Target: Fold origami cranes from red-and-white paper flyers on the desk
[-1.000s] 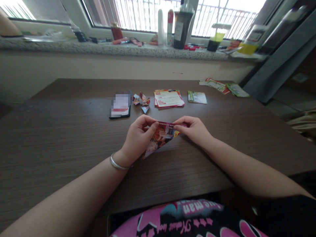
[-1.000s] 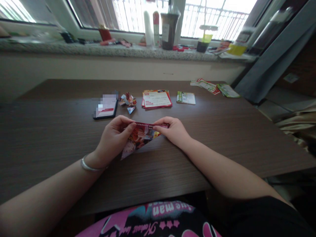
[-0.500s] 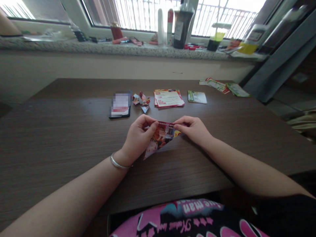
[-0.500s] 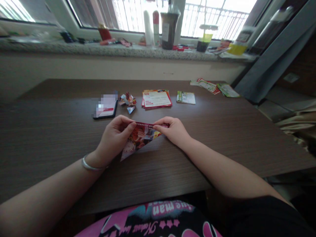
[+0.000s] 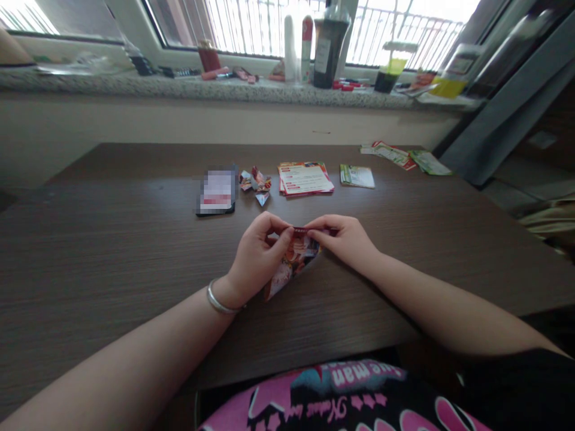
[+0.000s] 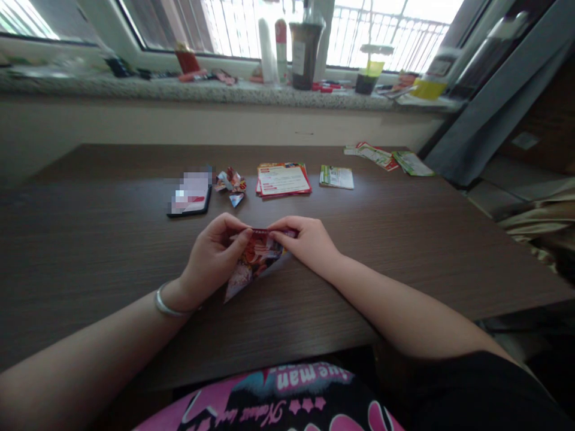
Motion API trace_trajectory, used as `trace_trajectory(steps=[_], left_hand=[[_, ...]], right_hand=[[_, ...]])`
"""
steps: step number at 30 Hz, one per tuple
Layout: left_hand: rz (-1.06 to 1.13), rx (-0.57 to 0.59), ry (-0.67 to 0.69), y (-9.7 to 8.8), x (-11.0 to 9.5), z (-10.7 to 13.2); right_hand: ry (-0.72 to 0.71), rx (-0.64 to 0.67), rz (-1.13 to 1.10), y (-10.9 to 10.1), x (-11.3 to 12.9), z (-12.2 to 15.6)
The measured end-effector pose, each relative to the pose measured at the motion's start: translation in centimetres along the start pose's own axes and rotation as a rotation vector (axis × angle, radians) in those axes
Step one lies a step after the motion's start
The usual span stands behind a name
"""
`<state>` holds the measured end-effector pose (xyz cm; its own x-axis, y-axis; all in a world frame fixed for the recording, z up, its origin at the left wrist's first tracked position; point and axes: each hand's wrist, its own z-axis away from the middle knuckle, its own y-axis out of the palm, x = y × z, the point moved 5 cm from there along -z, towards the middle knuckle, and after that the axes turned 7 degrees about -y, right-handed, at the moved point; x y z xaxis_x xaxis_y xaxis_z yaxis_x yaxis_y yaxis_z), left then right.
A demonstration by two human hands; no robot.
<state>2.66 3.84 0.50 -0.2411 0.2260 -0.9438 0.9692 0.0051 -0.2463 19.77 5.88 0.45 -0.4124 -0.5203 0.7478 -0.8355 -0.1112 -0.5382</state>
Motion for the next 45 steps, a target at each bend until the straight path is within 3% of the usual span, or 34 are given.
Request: trace_trajectory(steps=[6, 14, 23, 28, 34, 40, 45], left_hand=[[0.021, -0.069, 0.002, -0.7, 0.6, -0.4], [0.033, -0.105, -0.022, -1.1, 1.3, -0.7], [-0.013, -0.041, -0.152, -1.1, 2.5, -1.6], [-0.215, 0.024, -0.124, -1.0, 3.2, -2.2], [-0.593, 0.128, -0.021, -0.6, 3.8, -2.6], [-0.807, 0.168, 0.173, 0.0, 3.3, -2.5], [-0.897, 0.178, 0.173, 0.3, 3.0, -2.4]], right_hand=[[0.138, -0.06, -0.004, -0.6, -1.8, 0.0], [0.242, -0.013, -0.133, -0.9, -3.8, -0.1], [0.331, 0.087, -0.107, -1.2, -5.4, 0.1], [0.306, 0.169, 0.068, -1.1, -6.1, -0.2], [0.141, 0.232, 0.37, -1.4, -6.0, -1.0], [0.154, 0.275, 0.441, -1.5, -5.9, -1.2], [0.142, 0.254, 0.443, -1.5, -5.7, -1.2]])
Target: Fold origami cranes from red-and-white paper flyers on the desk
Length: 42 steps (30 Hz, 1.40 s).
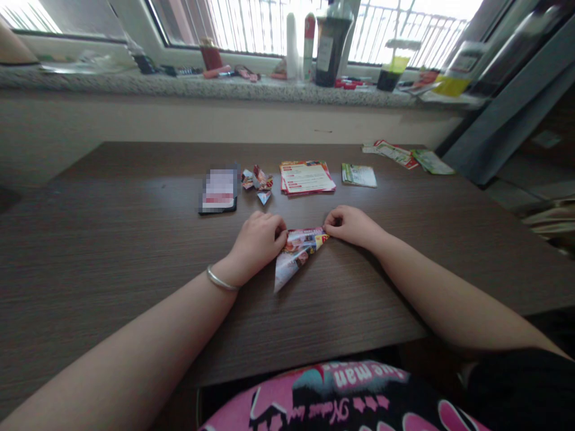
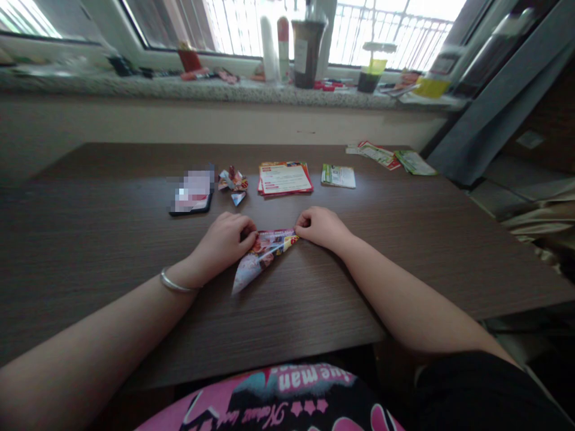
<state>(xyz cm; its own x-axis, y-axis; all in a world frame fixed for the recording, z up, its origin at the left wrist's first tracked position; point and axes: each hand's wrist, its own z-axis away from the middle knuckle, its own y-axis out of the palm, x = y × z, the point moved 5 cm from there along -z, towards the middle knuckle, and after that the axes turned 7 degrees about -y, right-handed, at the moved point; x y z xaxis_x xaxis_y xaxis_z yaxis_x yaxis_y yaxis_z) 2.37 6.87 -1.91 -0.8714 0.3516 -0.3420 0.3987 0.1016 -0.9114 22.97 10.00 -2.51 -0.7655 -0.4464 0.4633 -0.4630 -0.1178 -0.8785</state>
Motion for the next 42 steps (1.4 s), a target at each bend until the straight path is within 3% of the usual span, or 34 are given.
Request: trace_trajectory(steps=[5, 10, 13, 18, 27, 35, 42], left_hand=[[0.01, 0.004, 0.0, 0.1, 0.1, -0.1], [0.024, 0.004, -0.004, 0.3, 0.2, -0.2], [0.114, -0.011, -0.018, 0.3, -0.1, -0.1], [0.26, -0.005, -0.041, 0.4, -0.9, 0.1], [0.359, 0.029, -0.072, 0.0, -1.3, 0.5], [0.523, -0.05, -0.118, -0.3, -1.1, 0.9], [0.626, -0.048, -0.143, 0.0, -0.8, 0.9]], right_hand=[[-0.015, 0.012, 0.032, 0.0, 0.0, 0.1], [-0.113, -0.068, 0.062, -0.1, 1.0, 0.3], [-0.216, -0.075, 0.044, 0.1, 2.3, 0.5], [-0.268, -0.051, 0.028, 0.8, 3.3, 0.4], [-0.166, -0.044, -0.067, 1.2, 2.4, -0.2], [-0.058, -0.012, -0.279, 1.0, 2.9, 0.2], [-0.05, -0.085, -0.305, 0.5, 3.1, 0.3]])
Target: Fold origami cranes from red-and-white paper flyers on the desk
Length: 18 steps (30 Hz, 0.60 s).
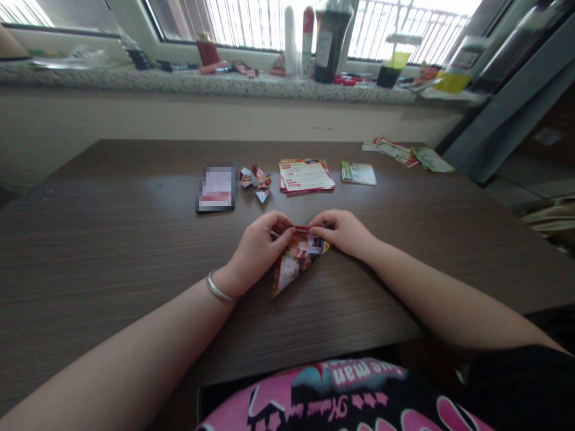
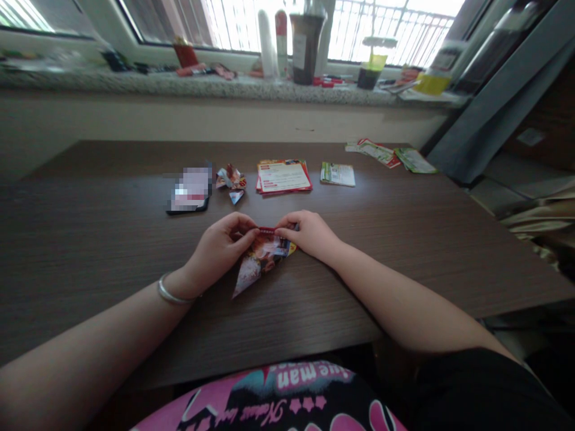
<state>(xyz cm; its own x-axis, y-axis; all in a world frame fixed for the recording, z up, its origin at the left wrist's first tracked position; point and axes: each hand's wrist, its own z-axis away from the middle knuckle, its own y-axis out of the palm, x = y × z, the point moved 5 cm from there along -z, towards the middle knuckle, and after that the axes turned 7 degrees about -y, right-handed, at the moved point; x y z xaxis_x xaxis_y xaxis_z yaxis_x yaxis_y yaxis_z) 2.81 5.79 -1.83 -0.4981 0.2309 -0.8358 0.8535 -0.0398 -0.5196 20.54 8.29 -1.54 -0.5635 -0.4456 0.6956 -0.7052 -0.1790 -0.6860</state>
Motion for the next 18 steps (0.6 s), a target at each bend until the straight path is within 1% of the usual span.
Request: trace_trajectory(steps=[3, 9, 15, 18], left_hand=[[0.019, -0.001, 0.018, -0.03, -0.16, 0.02], [-0.003, -0.047, 0.075, -0.26, -0.52, 0.2], [0.01, -0.048, 0.066, -0.29, -0.59, 0.23], [0.02, -0.029, 0.047, -0.21, -0.57, 0.2]], right_hand=[[-0.005, -0.008, 0.006, -0.07, 0.1, 0.01], [-0.013, -0.03, 0.037, -0.25, 0.34, 0.01], [-0.036, -0.052, 0.056, -0.39, 0.65, 0.14], [-0.05, -0.05, 0.083, -0.4, 0.56, 0.08]])
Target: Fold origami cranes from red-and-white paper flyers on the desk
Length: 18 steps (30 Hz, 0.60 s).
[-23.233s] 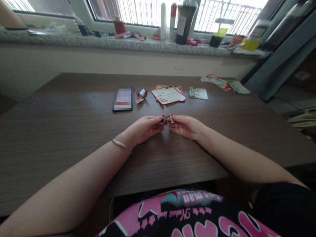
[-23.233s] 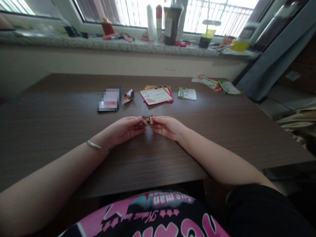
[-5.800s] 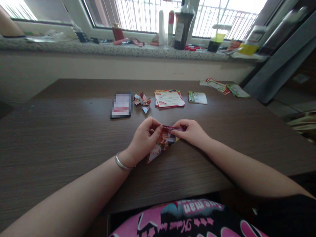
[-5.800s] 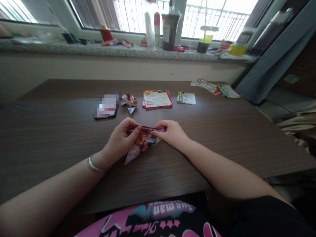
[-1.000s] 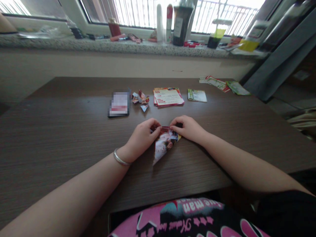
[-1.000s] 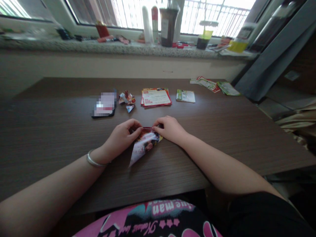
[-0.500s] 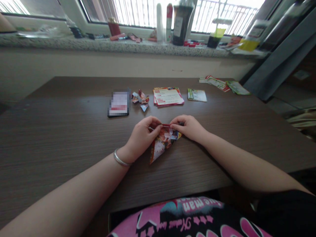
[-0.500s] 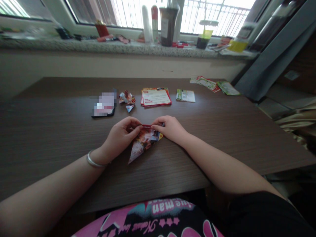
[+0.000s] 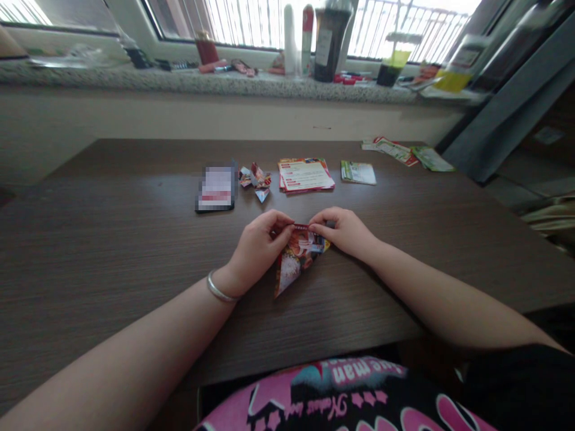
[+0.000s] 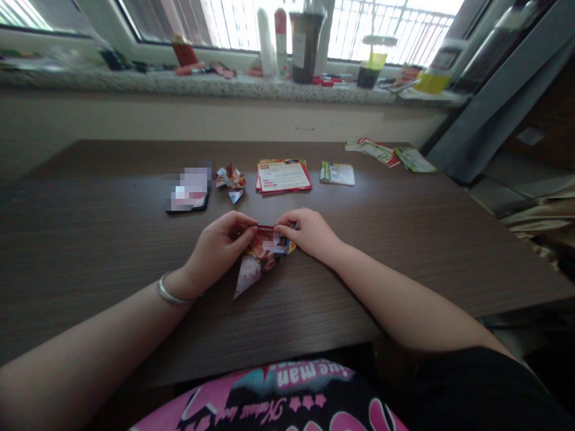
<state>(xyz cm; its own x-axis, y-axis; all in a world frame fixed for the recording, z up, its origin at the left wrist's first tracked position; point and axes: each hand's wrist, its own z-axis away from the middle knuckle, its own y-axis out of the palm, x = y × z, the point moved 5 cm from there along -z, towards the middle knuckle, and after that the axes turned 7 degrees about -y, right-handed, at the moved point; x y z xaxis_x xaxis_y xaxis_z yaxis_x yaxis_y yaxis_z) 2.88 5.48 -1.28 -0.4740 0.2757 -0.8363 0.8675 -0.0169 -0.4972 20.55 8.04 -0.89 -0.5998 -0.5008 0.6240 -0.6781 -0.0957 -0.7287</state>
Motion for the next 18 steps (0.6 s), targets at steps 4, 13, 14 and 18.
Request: trace_trajectory(steps=[4, 13, 14, 18], left_hand=[[-0.028, 0.053, -0.042, 0.2, 0.3, -0.2], [-0.256, 0.106, 0.014, 0.3, 0.6, -0.6], [-0.256, 0.113, 0.012, 0.3, 0.6, -0.6], [-0.219, 0.145, -0.037, 0.4, 1.0, -0.6]], right_hand=[[-0.032, 0.026, 0.039, 0.3, -0.5, -0.2], [-0.015, 0.143, 0.175, 1.2, -1.2, -0.7], [-0.016, 0.144, 0.182, 1.2, -1.2, -0.8], [0.004, 0.158, 0.157, 1.3, -1.3, -0.8]])
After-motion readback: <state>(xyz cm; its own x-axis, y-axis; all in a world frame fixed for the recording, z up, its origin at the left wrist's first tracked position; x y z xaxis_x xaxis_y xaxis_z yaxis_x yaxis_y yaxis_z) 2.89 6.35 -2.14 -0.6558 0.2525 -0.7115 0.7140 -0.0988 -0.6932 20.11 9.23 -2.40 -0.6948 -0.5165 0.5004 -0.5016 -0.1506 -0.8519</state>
